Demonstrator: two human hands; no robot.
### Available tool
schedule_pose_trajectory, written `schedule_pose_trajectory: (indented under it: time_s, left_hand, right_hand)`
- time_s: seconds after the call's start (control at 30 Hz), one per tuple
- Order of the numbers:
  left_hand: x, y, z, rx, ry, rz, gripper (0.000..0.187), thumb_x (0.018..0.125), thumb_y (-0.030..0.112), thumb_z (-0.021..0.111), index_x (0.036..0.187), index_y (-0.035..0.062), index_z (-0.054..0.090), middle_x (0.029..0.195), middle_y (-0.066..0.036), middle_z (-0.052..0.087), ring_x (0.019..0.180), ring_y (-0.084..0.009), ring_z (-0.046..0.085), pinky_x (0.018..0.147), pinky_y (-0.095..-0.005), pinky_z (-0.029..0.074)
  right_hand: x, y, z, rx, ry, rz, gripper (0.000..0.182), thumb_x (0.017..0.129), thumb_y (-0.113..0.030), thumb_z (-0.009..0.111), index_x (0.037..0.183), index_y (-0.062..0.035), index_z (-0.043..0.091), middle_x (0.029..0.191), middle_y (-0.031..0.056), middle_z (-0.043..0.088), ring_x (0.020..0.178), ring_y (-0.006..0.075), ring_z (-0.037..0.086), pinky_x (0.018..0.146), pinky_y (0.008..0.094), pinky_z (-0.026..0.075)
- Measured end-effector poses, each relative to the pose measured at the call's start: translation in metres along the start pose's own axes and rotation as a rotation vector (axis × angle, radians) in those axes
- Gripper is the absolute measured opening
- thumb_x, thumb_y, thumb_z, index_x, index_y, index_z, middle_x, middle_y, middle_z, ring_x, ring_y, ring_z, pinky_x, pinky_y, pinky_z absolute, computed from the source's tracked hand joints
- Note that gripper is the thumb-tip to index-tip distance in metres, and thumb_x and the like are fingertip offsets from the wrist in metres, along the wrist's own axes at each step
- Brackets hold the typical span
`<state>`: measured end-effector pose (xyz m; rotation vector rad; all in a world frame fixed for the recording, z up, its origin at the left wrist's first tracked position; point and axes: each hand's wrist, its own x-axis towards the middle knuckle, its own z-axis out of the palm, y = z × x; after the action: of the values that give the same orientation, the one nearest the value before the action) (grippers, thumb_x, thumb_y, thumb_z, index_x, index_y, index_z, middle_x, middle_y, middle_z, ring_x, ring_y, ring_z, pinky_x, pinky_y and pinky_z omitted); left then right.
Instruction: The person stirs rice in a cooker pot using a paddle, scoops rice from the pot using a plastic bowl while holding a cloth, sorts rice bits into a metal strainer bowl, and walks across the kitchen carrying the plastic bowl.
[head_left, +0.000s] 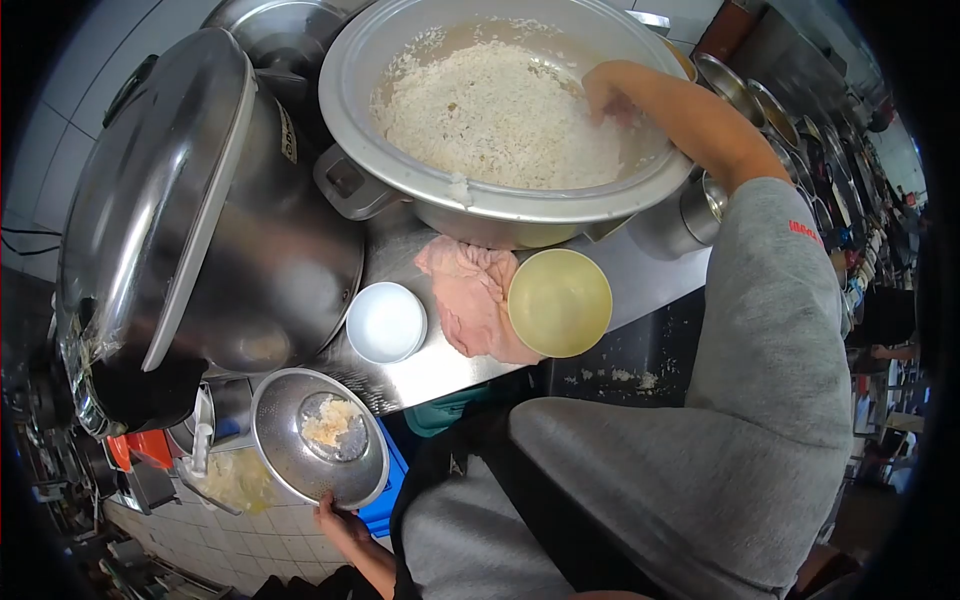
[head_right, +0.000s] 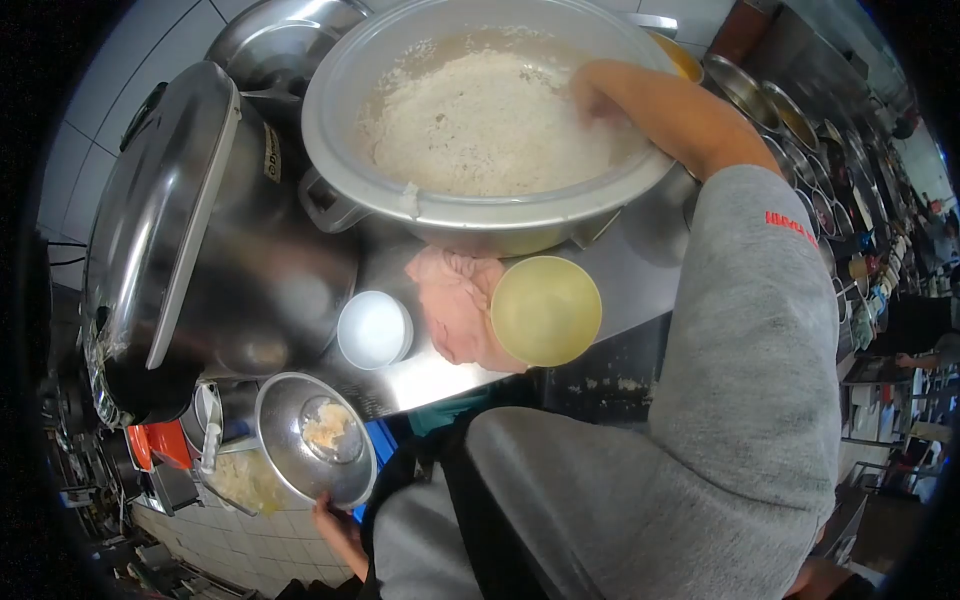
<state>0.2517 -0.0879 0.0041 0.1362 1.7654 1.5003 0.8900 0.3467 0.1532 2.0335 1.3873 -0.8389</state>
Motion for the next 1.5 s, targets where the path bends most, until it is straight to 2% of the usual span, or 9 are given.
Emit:
schedule_pose_trajectory:
  time_s: [0.33,0.8,0.9,0.97,1.0,1.03,1.07,1.27,1.5]
  left_hand:
    - [0.003,-0.006,-0.004,0.002,-0.024,0.021,0.019,0.078,0.008,0.06,0.093,0.0006,0.05,0.078,-0.009,0.057,0.054,-0.0158,0.052,0.038,-0.0255,0.034]
    - [-0.007,-0.002,0.0,-0.01,0.028,0.028,0.023,0.078,0.008,0.057,0.098,-0.0011,0.052,0.076,-0.009,0.057,0.048,-0.0163,0.05,0.036,-0.0255,0.035]
    - [-0.015,0.001,0.012,-0.003,0.096,-0.008,0.03,0.079,0.011,0.057,0.106,-0.0018,0.054,0.096,-0.013,0.061,0.081,-0.0224,0.061,0.054,-0.0356,0.047]
    - [-0.01,0.001,0.012,0.022,0.03,-0.024,0.037,0.078,0.01,0.058,0.113,-0.004,0.054,0.107,-0.014,0.061,0.094,-0.0262,0.06,0.07,-0.0385,0.05]
    - [-0.002,-0.008,0.005,-0.043,-0.016,0.011,0.042,0.078,0.008,0.059,0.117,-0.0049,0.053,0.111,-0.015,0.061,0.096,-0.0269,0.06,0.079,-0.0373,0.048]
    - [0.001,-0.011,0.005,-0.035,0.009,0.006,0.042,0.078,0.007,0.06,0.117,-0.0054,0.054,0.112,-0.015,0.061,0.098,-0.0259,0.059,0.084,-0.0364,0.046]
    - [-0.008,-0.003,0.007,-0.012,0.015,-0.04,0.042,0.079,0.007,0.06,0.118,-0.0063,0.054,0.11,-0.014,0.062,0.099,-0.0244,0.059,0.087,-0.0359,0.045]
    - [-0.018,0.006,0.015,0.009,-0.054,-0.024,0.042,0.08,0.005,0.053,0.122,-0.0033,0.049,0.095,-0.014,0.064,0.069,-0.0217,0.065,0.049,-0.0321,0.054]
    - [-0.022,0.007,0.013,-0.012,-0.141,-0.033,0.038,0.077,0.002,0.054,0.115,-0.0021,0.054,0.093,-0.012,0.063,0.076,-0.021,0.063,0.059,-0.0315,0.054]
  right_hand:
    - [0.027,0.007,-0.003,-0.117,-0.13,0.055,0.041,0.074,-0.011,0.076,0.112,-0.0033,0.061,0.08,0.0188,0.066,0.068,0.0295,0.067,0.06,0.0438,0.056]
    - [-0.011,-0.027,0.003,0.104,0.067,-0.012,0.02,0.074,-0.004,0.067,0.083,0.0129,0.063,0.082,0.0254,0.066,0.071,0.0338,0.07,0.06,0.0441,0.058]
    - [0.014,-0.019,0.003,0.076,0.041,-0.022,0.017,0.072,-0.006,0.069,0.079,0.0096,0.064,0.078,0.0241,0.066,0.073,0.0328,0.07,0.061,0.0425,0.058]
    - [0.061,0.018,0.002,0.066,-0.04,-0.137,0.016,0.068,-0.007,0.072,0.072,0.0068,0.064,0.073,0.0209,0.065,0.068,0.0306,0.07,0.058,0.0402,0.058]
    - [0.083,0.033,-0.011,-0.156,-0.179,-0.585,0.011,0.062,-0.003,0.071,0.068,0.0039,0.064,0.074,0.0198,0.065,0.059,0.0271,0.068,0.053,0.0365,0.057]
    - [-0.012,-0.016,-0.001,0.054,0.077,-0.252,0.005,0.061,-0.001,0.066,0.064,0.0019,0.065,0.069,0.0169,0.064,0.051,0.0241,0.064,0.047,0.0369,0.055]
    - [-0.005,-0.003,-0.013,0.087,0.108,-0.395,0.011,0.064,-0.002,0.06,0.073,0.0016,0.064,0.065,0.0135,0.061,0.049,0.0221,0.061,0.044,0.036,0.053]
    - [-0.212,-0.1,0.019,0.22,0.571,-0.683,0.029,0.08,-0.014,0.06,0.106,-0.0014,0.057,0.079,0.0015,0.054,0.061,0.0123,0.056,0.056,0.0209,0.045]
    - [-0.31,-0.255,0.196,0.152,0.557,-1.657,0.025,0.082,-0.005,0.065,0.107,-0.0029,0.065,0.106,0.0106,0.064,0.084,0.0176,0.063,0.072,0.0269,0.051]
